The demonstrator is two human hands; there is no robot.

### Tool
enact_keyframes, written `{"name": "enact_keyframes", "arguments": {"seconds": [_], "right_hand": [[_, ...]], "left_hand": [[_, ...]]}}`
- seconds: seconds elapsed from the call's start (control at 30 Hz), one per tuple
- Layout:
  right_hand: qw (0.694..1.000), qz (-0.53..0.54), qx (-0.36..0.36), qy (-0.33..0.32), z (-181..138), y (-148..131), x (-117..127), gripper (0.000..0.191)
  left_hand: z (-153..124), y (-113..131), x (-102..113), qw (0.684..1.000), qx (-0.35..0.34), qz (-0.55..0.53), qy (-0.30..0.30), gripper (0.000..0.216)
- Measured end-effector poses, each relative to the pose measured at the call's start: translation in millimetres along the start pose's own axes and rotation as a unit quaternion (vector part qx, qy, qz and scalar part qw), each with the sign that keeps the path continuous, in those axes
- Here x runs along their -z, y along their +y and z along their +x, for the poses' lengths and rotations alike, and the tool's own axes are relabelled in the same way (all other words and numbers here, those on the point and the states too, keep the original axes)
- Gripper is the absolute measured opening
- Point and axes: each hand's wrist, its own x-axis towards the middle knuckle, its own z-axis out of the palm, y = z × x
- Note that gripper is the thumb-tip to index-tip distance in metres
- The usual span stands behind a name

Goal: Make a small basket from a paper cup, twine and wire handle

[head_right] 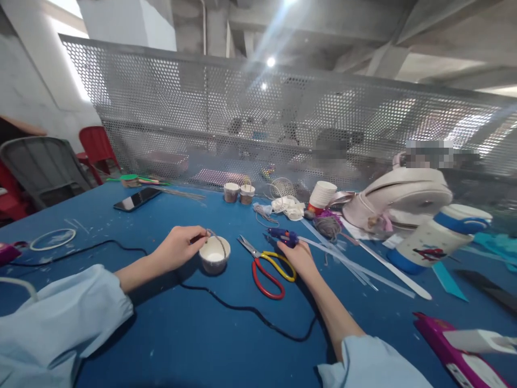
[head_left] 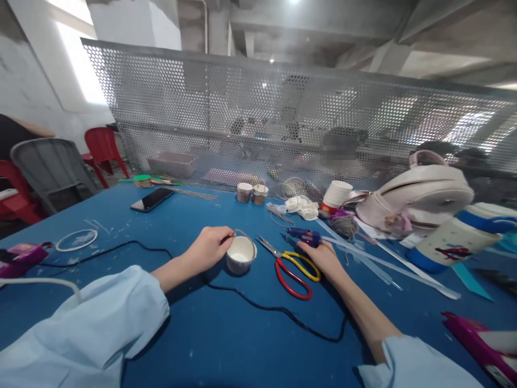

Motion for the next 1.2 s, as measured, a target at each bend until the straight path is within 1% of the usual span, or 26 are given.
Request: {"name": "enact_keyframes", "arguments": {"seconds": [0.1, 0.17, 0.3, 0.4, 0.53, 0.6, 0.67, 0.9, 1.03, 1.2], "right_hand": [[1.0, 0.017, -0.009, 0.012, -0.2, -3.2, 2.5, 0.027], [0.999, 0.032, -0.017, 0.028, -0.6, -8.5, 8.3, 0.026], [0.994, 0.091, -0.028, 0.053, -13.4, -31.0, 20.0, 0.033], [0.988, 0.15, -0.025, 0.023, -37.5, -51.7, 13.7, 0.04], [0.981, 0.187, -0.034, -0.05, -69.4, -66.4, -12.9, 0.039], [0.978, 0.191, -0.04, -0.07, -76.8, -66.7, -24.3, 0.038], [0.976, 0.2, -0.042, -0.076, -78.6, -64.4, -31.3, 0.038], [0.967, 0.238, -0.029, -0.088, -82.7, -57.8, -41.1, 0.042], [0.973, 0.221, -0.019, -0.068, -81.5, -52.6, -43.2, 0.043], [0.979, 0.203, -0.016, -0.03, -65.6, -39.0, -37.0, 0.046]], "left_hand": [[-0.3, 0.5, 0.4, 1.0, -0.008, 0.013, 0.008, 0.02], [-0.5, 0.5, 0.4, 1.0, -0.01, 0.017, 0.011, 0.019], [-0.5, -0.5, -0.2, 1.0, -0.01, 0.021, 0.017, 0.019], [0.1, -2.0, -0.7, 0.999, -0.013, 0.03, 0.014, 0.018], [0.1, -2.8, 0.0, 0.999, -0.01, 0.034, 0.012, 0.018], [-0.2, -2.3, 0.7, 0.999, -0.009, 0.029, 0.009, 0.018], [-0.6, -1.5, 1.2, 1.0, -0.007, 0.027, 0.006, 0.019], [-0.9, 0.6, 0.4, 1.0, -0.003, 0.028, 0.009, 0.018], [-0.9, 1.3, 0.9, 1.0, 0.001, 0.027, 0.008, 0.018], [-1.3, 2.2, 2.4, 0.999, 0.009, 0.034, 0.0, 0.018]]}}
